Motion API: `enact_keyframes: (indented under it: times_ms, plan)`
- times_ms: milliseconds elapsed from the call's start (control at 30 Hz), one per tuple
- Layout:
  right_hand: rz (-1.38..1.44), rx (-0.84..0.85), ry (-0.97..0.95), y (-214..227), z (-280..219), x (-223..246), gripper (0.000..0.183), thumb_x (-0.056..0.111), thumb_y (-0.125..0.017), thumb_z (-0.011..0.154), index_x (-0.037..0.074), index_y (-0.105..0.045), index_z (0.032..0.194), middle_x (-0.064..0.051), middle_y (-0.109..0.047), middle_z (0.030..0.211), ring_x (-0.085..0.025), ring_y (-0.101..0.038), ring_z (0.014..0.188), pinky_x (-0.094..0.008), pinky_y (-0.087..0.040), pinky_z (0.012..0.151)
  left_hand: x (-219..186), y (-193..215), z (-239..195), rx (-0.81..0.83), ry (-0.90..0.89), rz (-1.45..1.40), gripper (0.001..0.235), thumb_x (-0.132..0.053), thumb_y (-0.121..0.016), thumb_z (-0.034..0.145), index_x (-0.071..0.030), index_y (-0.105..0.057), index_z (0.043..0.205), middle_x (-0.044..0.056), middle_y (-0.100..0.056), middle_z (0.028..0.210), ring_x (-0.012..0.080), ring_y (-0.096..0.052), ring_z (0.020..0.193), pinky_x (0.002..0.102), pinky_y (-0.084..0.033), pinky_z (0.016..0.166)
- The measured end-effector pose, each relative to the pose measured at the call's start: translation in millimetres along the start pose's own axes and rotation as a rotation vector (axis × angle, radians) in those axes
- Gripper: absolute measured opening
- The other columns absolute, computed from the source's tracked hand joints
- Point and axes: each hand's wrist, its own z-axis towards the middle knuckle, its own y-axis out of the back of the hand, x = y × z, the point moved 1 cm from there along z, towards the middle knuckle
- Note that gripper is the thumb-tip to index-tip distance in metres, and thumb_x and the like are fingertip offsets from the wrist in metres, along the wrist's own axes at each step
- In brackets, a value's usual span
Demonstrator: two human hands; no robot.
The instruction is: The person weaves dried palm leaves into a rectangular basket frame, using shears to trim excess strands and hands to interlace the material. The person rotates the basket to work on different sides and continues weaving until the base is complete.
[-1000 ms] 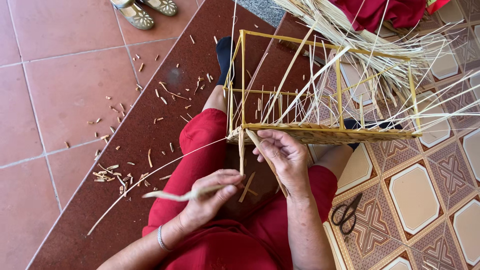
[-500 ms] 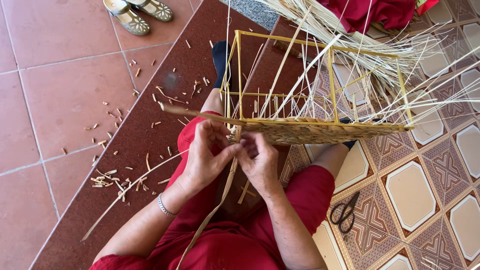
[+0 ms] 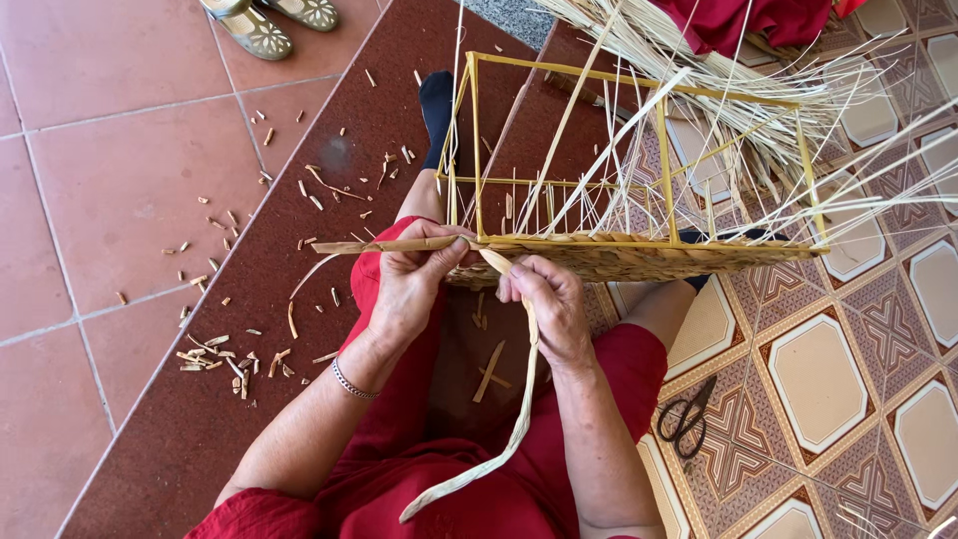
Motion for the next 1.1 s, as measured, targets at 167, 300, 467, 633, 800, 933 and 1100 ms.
enact_keyframes:
  times_ms: [167,300,467,633,800,933,1100]
  plan:
    - [0.151,0.026,-0.023,-12.6,-0.7,14.6,0.029,0.011,-0.055,0.104,0.004,-0.060,0.076,-0.005,-0.059,0.073,-0.015,-0.058,0.073,-0.033,-0.052,0.073,9.5,4.3,5.4,0.000,0.072,-0.166,0.006,-0.003,-0.070,0.098,0.001,-0.071,0.102,0.010,-0.076,0.098,0.0146,-0.073,0.087,0.028,-0.060,0.084]
    - [0.134,0.066,0.026,-18.5,-7.0,23.3,0.031,0.017,-0.057,0.110,0.004,-0.061,0.082,-0.007,-0.062,0.080,-0.016,-0.060,0.078,-0.032,-0.052,0.076,24.8,10.9,10.1,-0.063,0.224,-0.280,0.010,-0.008,-0.068,0.093,0.000,-0.072,0.097,0.008,-0.076,0.088,0.0143,-0.073,0.080,0.028,-0.062,0.077]
    - [0.180,0.098,-0.055,-8.9,-7.6,34.9,0.028,0.023,-0.058,0.108,0.001,-0.066,0.093,-0.010,-0.069,0.086,-0.016,-0.063,0.075,-0.031,-0.053,0.068,5.7,14.8,-3.5,-0.098,0.268,0.030,0.023,-0.014,-0.074,0.105,-0.001,-0.059,0.093,0.009,-0.063,0.080,0.0150,-0.054,0.062,0.031,-0.043,0.056]
    - [0.199,0.081,-0.076,-9.2,-10.1,38.7,0.030,0.026,-0.058,0.108,0.000,-0.068,0.097,-0.010,-0.070,0.085,-0.016,-0.063,0.073,-0.030,-0.052,0.067,-51.9,-12.4,-30.8,0.038,-0.679,0.822,0.022,-0.007,-0.075,0.088,-0.002,-0.060,0.103,0.009,-0.062,0.099,0.0210,-0.063,0.083,0.035,-0.054,0.071]
    - [0.094,0.116,0.044,-16.9,-9.6,42.1,0.037,0.032,-0.053,0.112,0.000,-0.072,0.107,-0.007,-0.068,0.086,-0.014,-0.063,0.077,-0.028,-0.054,0.071,-80.7,-31.6,-0.1,0.236,-0.881,1.110,0.028,-0.007,-0.076,0.082,-0.004,-0.068,0.109,0.013,-0.063,0.105,0.0292,-0.063,0.093,0.042,-0.055,0.081]
    - [0.066,0.000,0.119,-11.5,-15.4,36.8,0.026,0.024,-0.056,0.112,0.003,-0.071,0.109,-0.007,-0.070,0.085,-0.011,-0.063,0.072,-0.026,-0.054,0.065,-74.7,-26.9,22.6,0.316,-0.572,1.032,0.008,-0.003,-0.075,0.093,-0.002,-0.071,0.100,0.009,-0.067,0.094,0.0230,-0.066,0.089,0.036,-0.057,0.078]
    - [-0.118,-0.139,0.123,-12.3,-11.5,27.5,0.013,0.011,-0.063,0.105,0.002,-0.071,0.111,-0.005,-0.071,0.083,-0.009,-0.066,0.071,-0.024,-0.057,0.062,-80.7,-17.3,36.4,0.440,-0.422,0.816,0.006,-0.003,-0.076,0.091,0.000,-0.073,0.094,0.009,-0.070,0.092,0.0261,-0.065,0.086,0.038,-0.055,0.073]
